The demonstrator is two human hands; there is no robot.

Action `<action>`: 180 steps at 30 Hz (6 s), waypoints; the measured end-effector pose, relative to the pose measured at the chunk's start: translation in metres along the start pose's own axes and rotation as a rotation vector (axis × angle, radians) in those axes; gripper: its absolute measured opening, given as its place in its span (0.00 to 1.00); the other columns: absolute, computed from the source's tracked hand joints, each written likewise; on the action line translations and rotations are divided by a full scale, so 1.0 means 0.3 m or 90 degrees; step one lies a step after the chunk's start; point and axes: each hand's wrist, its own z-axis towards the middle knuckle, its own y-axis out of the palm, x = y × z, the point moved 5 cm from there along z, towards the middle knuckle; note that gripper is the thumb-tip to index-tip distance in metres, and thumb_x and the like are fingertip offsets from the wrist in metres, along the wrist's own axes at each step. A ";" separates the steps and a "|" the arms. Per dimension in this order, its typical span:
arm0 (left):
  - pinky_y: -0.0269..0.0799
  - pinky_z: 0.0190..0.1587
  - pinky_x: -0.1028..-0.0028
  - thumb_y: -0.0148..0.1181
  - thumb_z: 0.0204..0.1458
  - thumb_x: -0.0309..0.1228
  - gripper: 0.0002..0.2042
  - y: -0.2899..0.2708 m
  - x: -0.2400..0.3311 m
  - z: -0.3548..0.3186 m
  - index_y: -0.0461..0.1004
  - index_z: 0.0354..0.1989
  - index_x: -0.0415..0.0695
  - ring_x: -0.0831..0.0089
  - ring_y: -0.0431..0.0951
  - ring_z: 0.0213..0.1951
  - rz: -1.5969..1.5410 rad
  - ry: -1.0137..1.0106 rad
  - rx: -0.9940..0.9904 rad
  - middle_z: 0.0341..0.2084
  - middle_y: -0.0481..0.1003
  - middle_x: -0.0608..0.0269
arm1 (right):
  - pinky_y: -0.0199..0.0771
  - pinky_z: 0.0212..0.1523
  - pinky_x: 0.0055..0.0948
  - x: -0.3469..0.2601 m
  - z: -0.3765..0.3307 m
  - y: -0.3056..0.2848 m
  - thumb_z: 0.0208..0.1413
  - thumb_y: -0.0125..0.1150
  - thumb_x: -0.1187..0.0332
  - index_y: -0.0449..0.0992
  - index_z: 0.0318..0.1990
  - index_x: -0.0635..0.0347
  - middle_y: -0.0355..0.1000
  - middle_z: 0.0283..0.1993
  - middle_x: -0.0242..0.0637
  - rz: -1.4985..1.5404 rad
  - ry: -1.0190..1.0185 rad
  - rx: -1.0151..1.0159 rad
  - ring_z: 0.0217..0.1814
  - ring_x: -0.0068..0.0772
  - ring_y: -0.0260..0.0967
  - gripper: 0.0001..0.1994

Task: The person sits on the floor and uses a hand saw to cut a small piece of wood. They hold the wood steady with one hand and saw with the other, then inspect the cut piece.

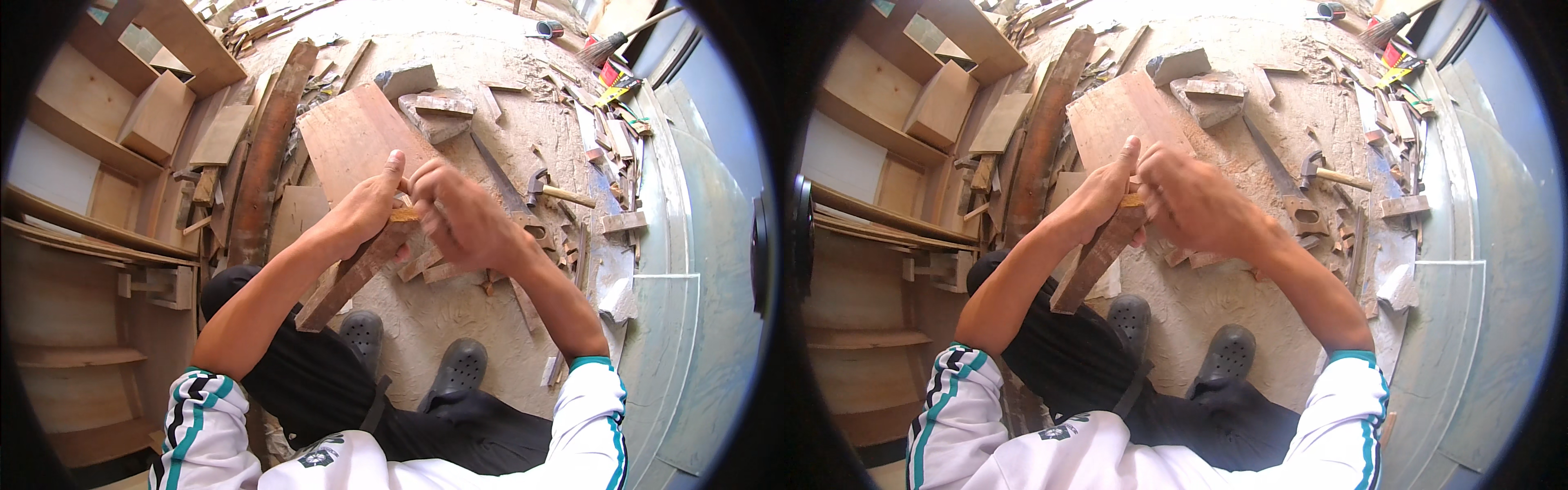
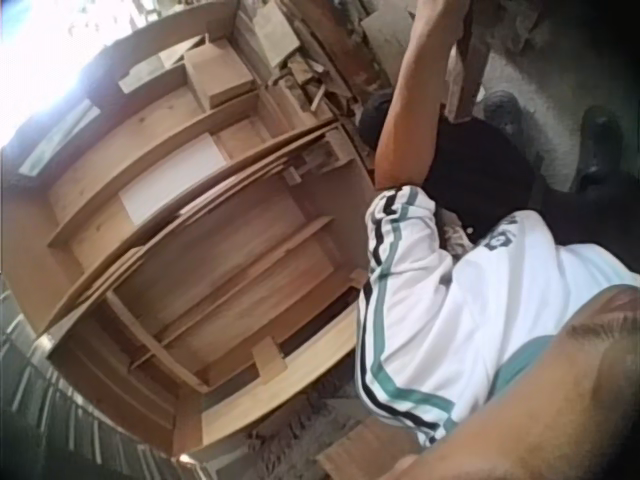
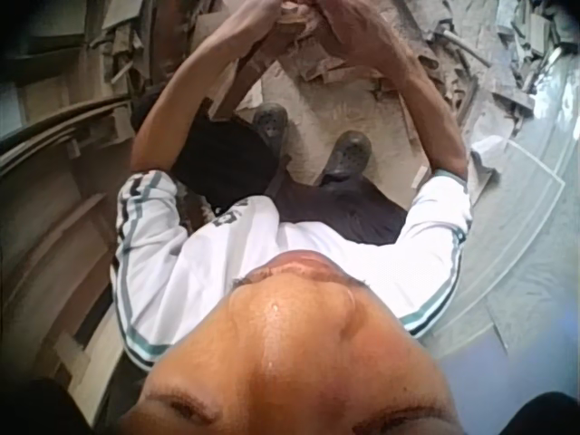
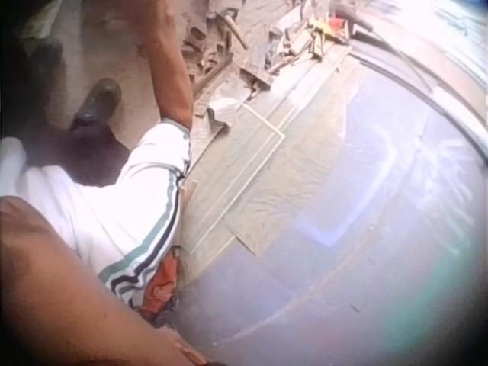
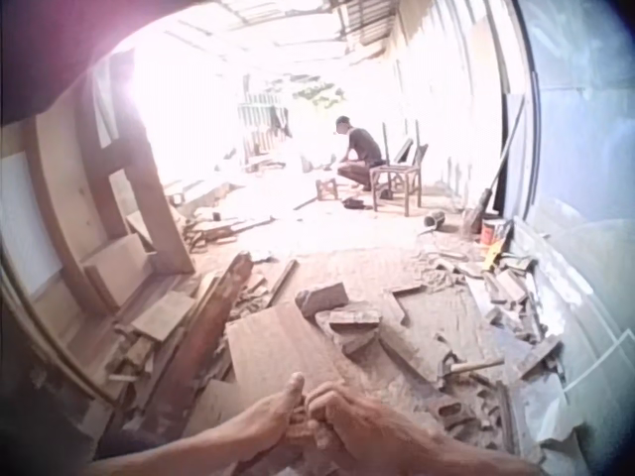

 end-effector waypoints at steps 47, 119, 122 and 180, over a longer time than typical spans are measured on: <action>0.63 0.31 0.78 0.49 0.66 0.36 0.14 -0.072 -0.009 0.070 0.72 0.43 0.36 0.83 0.66 0.28 0.104 0.229 0.220 0.25 0.69 0.71 | 0.75 0.55 0.46 0.837 -0.656 0.465 0.52 0.65 0.50 0.43 0.67 0.71 0.73 0.54 0.65 -0.166 1.035 0.031 0.55 0.60 0.76 0.47; 0.74 0.43 0.80 0.65 0.61 0.38 0.19 0.042 0.007 -0.007 0.78 0.51 0.32 0.83 0.77 0.39 -0.019 0.272 -0.053 0.39 0.81 0.63 | 0.77 0.30 0.25 0.107 -0.083 -0.167 0.57 0.69 0.60 0.77 0.60 0.61 0.81 0.35 0.39 0.070 0.330 -0.198 0.26 0.23 0.74 0.24; 0.73 0.44 0.80 0.65 0.62 0.37 0.19 0.045 0.003 -0.008 0.78 0.52 0.32 0.83 0.76 0.40 -0.020 0.275 -0.053 0.39 0.81 0.63 | 0.78 0.40 0.29 0.121 -0.089 -0.156 0.57 0.68 0.61 0.77 0.59 0.63 0.82 0.39 0.44 0.051 0.258 -0.188 0.35 0.30 0.78 0.24; 0.77 0.43 0.79 0.64 0.62 0.35 0.18 0.008 -0.150 0.235 0.78 0.56 0.38 0.81 0.81 0.40 0.047 0.241 -0.057 0.39 0.82 0.63 | 0.76 0.51 0.45 0.545 -0.756 0.048 0.44 0.69 0.70 0.72 0.52 0.52 0.71 0.50 0.41 -0.251 0.341 -0.237 0.50 0.51 0.73 0.24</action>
